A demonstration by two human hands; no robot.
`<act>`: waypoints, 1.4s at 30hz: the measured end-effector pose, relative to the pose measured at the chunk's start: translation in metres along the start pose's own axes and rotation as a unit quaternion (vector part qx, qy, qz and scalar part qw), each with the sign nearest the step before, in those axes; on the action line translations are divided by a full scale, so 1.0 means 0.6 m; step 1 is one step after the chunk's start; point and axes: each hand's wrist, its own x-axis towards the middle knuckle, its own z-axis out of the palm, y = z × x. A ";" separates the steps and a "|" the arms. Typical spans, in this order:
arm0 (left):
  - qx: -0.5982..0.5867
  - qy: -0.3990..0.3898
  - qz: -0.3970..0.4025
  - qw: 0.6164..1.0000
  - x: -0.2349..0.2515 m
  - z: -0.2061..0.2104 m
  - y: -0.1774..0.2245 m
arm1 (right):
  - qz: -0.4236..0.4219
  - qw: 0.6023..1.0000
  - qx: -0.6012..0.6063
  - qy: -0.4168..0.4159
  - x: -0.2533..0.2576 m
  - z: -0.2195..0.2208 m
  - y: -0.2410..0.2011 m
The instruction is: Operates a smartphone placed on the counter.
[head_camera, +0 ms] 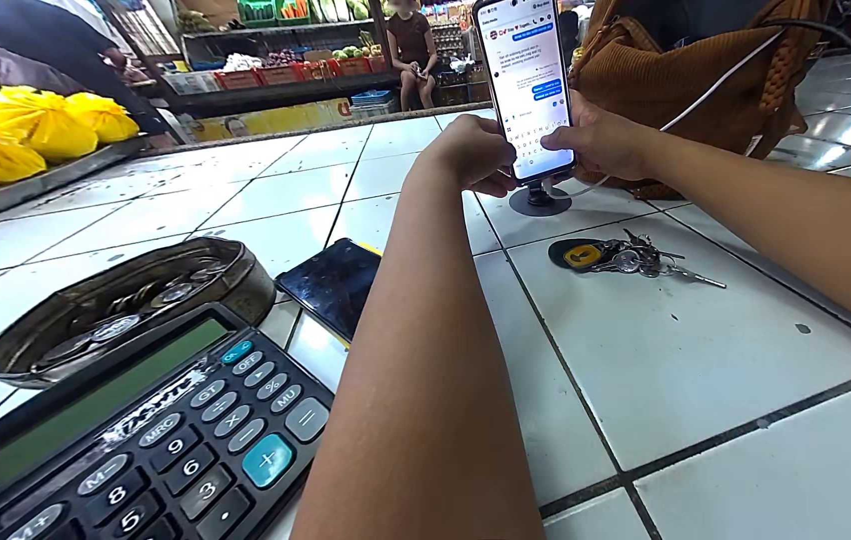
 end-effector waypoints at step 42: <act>-0.082 0.031 -0.049 0.995 -0.001 0.006 0.006 | 0.030 0.998 0.011 -0.061 -0.005 -0.017 -0.010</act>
